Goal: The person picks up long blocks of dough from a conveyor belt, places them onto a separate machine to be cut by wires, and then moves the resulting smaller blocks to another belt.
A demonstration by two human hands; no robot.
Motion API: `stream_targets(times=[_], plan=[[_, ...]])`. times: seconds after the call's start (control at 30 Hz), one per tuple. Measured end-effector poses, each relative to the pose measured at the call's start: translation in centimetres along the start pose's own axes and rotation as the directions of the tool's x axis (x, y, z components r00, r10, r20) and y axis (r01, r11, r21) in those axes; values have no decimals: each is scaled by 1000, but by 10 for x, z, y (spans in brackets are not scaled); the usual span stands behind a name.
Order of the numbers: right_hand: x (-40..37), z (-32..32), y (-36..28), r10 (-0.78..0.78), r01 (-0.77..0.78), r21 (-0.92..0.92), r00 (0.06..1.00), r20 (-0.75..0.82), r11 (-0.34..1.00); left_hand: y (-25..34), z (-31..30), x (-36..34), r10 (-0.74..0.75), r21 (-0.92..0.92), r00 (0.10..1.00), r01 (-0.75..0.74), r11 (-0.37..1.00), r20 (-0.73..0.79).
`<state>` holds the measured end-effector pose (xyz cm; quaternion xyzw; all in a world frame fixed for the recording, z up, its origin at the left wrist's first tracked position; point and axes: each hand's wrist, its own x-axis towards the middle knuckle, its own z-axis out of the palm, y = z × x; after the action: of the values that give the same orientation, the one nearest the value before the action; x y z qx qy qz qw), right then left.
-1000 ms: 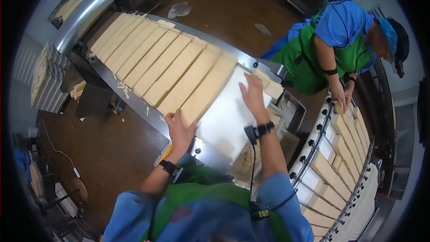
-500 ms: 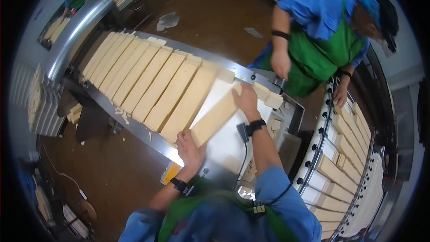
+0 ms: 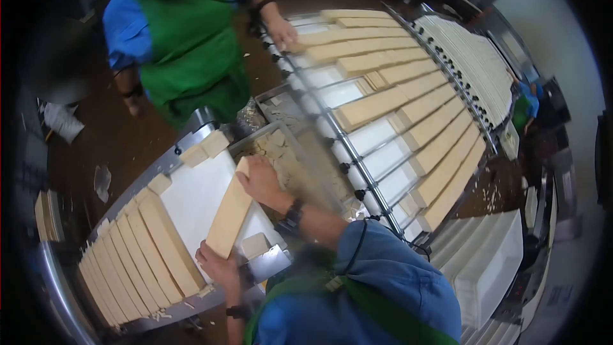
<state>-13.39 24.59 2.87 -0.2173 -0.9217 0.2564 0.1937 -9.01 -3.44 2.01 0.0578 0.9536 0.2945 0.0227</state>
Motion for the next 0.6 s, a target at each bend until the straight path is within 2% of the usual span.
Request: stream_targets(times=[0.07,0.13,0.2,0.23,0.3,0.37,0.4,0.47,0.5,0.57,0.6], plan=[[-9,-40,30,98,-87,61,975,-201,994,42,16,-6,145,-20,979,-149,989,-143],[-14,-95,61,160,-139,82,912,-378,987,94,26,-6,222,-46,963,-231,972,-152],[-16,-149,101,218,-204,86,822,-526,975,147,39,-5,407,-116,900,-426,897,-153],[-15,-172,123,267,-247,115,772,-577,962,173,43,-6,454,-121,885,-464,878,-103],[-15,-207,174,153,-265,-37,658,-737,963,226,51,-8,506,-129,861,-509,851,-54],[-16,-244,216,267,-387,-2,641,-719,922,276,58,-11,646,-56,760,-644,763,68],[-18,-255,239,269,-389,-1,638,-722,921,297,63,-15,650,-56,757,-647,760,68],[-19,-267,284,384,-525,-17,644,-662,851,336,74,-20,651,-92,723,-649,755,231],[-19,-273,298,387,-527,-13,641,-663,850,349,79,-21,653,-90,721,-653,752,232],[-16,-282,320,597,-682,-51,672,-438,730,373,88,-20,650,-48,664,-685,727,371],[-13,-283,327,600,-683,-45,669,-439,729,382,92,-18,651,-44,662,-688,724,372]])
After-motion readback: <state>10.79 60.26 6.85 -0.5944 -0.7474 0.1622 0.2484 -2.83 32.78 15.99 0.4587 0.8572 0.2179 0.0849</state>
